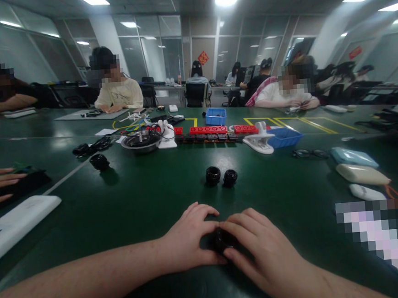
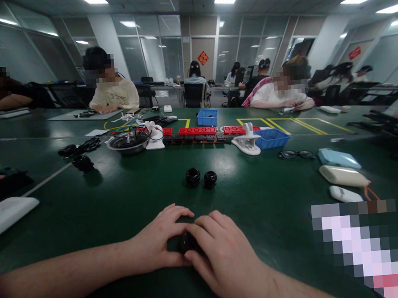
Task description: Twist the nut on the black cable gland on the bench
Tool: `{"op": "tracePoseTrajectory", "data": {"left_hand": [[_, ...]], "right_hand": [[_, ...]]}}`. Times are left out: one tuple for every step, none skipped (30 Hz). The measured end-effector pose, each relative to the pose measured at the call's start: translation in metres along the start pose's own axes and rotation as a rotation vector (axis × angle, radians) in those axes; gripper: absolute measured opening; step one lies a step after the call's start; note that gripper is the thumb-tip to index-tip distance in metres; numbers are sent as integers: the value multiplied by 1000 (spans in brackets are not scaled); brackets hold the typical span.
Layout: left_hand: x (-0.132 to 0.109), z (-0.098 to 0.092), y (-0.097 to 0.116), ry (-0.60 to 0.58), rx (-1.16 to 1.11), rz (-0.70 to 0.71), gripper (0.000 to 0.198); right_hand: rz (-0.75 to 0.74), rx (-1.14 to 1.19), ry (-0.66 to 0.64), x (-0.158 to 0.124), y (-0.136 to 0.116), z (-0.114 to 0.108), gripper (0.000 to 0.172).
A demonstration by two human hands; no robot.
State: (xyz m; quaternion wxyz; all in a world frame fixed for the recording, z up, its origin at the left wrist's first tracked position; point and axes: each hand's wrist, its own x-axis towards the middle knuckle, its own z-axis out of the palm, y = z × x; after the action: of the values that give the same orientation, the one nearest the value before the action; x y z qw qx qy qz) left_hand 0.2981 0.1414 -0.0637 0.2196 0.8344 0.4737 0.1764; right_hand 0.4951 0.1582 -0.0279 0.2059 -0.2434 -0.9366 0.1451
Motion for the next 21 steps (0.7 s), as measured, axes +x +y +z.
{"op": "tracePoseTrajectory", "data": {"left_hand": [[0,0,0,0,1,-1,44],[0,0,0,-2,2,-2,44],[1,-1,1,-4,2,-1,44],[1,-1,1,-5,1,1,44],[1,-1,1,-4,1,1,44],[1,-1,2,-2,0,4,43],[1,-1,2,3,-2,7,43],[1,0,2,6,-4,9,43],[1,0,2,8,-5,9,43],[1,0,2,10,-6,8,43],[0,1,2,10,-6,8,43],[0,1,1,8,-7,9,43],[0,1,1,9,-8,9,43],[0,2,0,11,-9,11,43],[0,2,-1,13,-10,14,44],[0,2,-1,14,-10,16,44],[0,2,-2,13,-9,16,44],[0,3,-2,12,-9,13,44],[0,3,-2,9,-8,9,45],[0,2,-2,4,-8,5,45],[0,2,-2,0,-7,0,45]], "right_hand": [[-2,-5,1,0,0,0,27],[-2,-8,1,0,0,0,27],[-3,-9,1,0,0,0,27],[-3,-7,-2,0,0,0,27],[-4,-1,-5,-1,-1,0,27],[-7,9,-9,0,-1,0,27],[-11,20,-12,0,-1,0,27],[-17,32,-14,0,-1,0,27],[-21,40,-12,0,-1,0,27],[-25,47,-10,0,-1,1,27],[-28,52,-6,0,0,1,27],[-29,54,-3,1,0,1,28],[-29,55,-2,1,0,2,29],[-28,55,-4,1,0,2,30],[-28,54,-6,1,1,2,30],[-28,54,-9,0,1,3,31],[-29,54,-11,0,1,3,31],[-32,55,-14,0,1,3,30],[-36,57,-15,0,0,2,30],[-42,59,-16,0,0,2,29],[-51,63,-18,0,0,1,29]]}}
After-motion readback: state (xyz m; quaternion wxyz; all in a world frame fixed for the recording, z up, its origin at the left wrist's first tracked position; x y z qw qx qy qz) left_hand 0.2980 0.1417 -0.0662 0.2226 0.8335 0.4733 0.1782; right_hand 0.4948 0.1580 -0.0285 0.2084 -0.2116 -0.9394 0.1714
